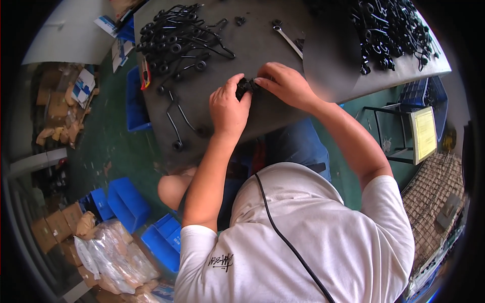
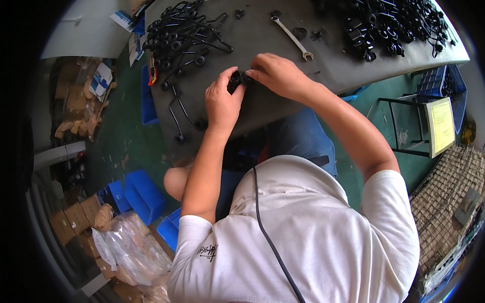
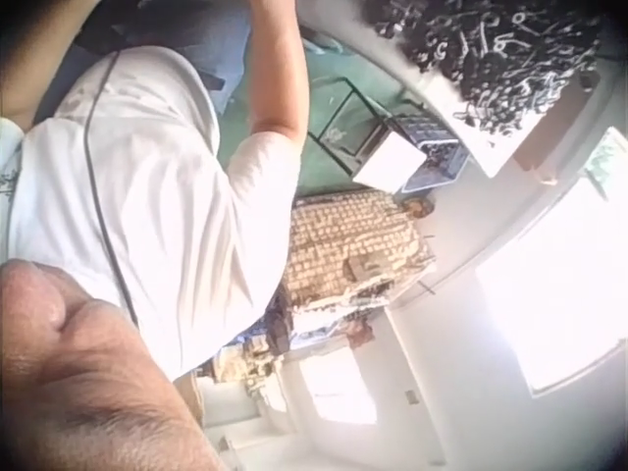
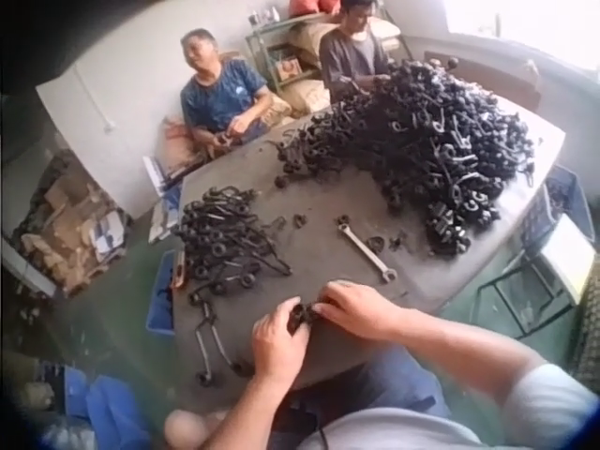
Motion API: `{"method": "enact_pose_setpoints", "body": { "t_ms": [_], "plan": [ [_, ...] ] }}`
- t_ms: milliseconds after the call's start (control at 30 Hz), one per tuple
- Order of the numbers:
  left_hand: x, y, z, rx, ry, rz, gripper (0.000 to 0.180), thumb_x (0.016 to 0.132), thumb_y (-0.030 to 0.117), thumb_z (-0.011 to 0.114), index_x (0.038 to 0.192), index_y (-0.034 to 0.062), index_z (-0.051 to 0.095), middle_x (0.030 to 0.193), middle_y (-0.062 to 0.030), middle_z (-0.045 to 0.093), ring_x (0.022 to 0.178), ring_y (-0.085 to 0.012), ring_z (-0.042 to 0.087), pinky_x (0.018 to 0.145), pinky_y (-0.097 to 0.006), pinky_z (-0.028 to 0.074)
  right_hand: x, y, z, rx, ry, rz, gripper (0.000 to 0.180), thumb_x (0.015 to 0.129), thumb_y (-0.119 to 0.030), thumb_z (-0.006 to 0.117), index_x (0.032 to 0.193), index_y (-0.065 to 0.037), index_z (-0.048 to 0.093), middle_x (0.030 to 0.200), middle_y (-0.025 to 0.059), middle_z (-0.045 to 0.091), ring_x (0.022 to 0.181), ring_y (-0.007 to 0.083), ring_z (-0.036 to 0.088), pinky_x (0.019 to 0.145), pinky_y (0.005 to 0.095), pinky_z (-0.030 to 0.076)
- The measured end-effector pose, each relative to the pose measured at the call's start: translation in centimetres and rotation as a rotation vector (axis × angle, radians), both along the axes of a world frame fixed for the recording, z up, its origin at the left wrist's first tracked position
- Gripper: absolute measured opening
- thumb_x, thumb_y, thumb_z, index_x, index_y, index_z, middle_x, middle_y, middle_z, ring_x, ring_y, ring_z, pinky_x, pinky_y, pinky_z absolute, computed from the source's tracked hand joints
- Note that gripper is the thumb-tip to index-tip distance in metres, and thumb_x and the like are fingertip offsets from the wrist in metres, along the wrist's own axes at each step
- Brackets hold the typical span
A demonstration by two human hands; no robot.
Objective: Assembling black mechanical/rubber linkage components at a factory workbench.
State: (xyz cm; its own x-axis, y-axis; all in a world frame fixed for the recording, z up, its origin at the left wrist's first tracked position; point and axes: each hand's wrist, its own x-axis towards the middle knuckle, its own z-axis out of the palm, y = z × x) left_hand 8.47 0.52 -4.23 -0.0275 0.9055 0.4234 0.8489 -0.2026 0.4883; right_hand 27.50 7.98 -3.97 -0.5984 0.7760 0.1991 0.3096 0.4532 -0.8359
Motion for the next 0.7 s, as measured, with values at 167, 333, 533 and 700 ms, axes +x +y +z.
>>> {"method": "enact_pose_setpoints", "body": {
  "t_ms": [167, 333, 533, 700],
  "plan": [
    [0.6, -0.1, 0.0, -0.034, 0.066, 0.066, 0.042, 0.08, 0.015, 0.077, 0.12, 0.012, 0.063, 0.101, -0.0102, 0.072, 0.095, -0.0312, 0.067, 0.089, -0.044, 0.047, 0.8, 0.4, 0.4, 0.045, 0.115, 0.103, 0.018, 0.096, -0.012, 0.064, 0.112, -0.003, 0.061, 0.101, 0.0109, 0.061, 0.089, 0.0232, 0.062, 0.076, 0.0352, 0.051],
    [1.1, 0.6, -0.3, 0.023, 0.082, 0.055, 0.043, 0.08, 0.015, 0.077, 0.121, 0.0126, 0.062, 0.101, -0.01, 0.072, 0.095, -0.0309, 0.067, 0.09, -0.044, 0.046, 0.3, 1.1, 0.4, -0.147, -0.133, 0.053, 0.015, 0.096, -0.013, 0.065, 0.107, -0.003, 0.06, 0.1, 0.0114, 0.061, 0.087, 0.0253, 0.062, 0.076, 0.0368, 0.051],
    [0.6, 0.7, -0.2, -0.006, 0.11, 0.078, 0.044, 0.08, 0.016, 0.076, 0.121, 0.0132, 0.062, 0.103, -0.0087, 0.071, 0.098, -0.0298, 0.066, 0.093, -0.044, 0.045, 1.9, 2.3, 0.9, -0.001, 0.017, 0.005, 0.018, 0.086, -0.003, 0.064, 0.105, -0.005, 0.062, 0.102, 0.0134, 0.06, 0.092, 0.0289, 0.062, 0.082, 0.0361, 0.051],
    [2.3, 0.4, 1.0, -0.071, 0.22, 0.034, 0.051, 0.08, 0.015, 0.074, 0.129, 0.015, 0.059, 0.119, -0.0085, 0.067, 0.11, -0.0295, 0.062, 0.099, -0.044, 0.044, 4.5, 3.5, -1.2, 0.49, -0.415, -0.194, 0.027, 0.083, -0.009, 0.068, 0.11, -0.01, 0.065, 0.118, 0.0116, 0.061, 0.114, 0.0342, 0.057, 0.097, 0.0436, 0.048]
  ]
}}
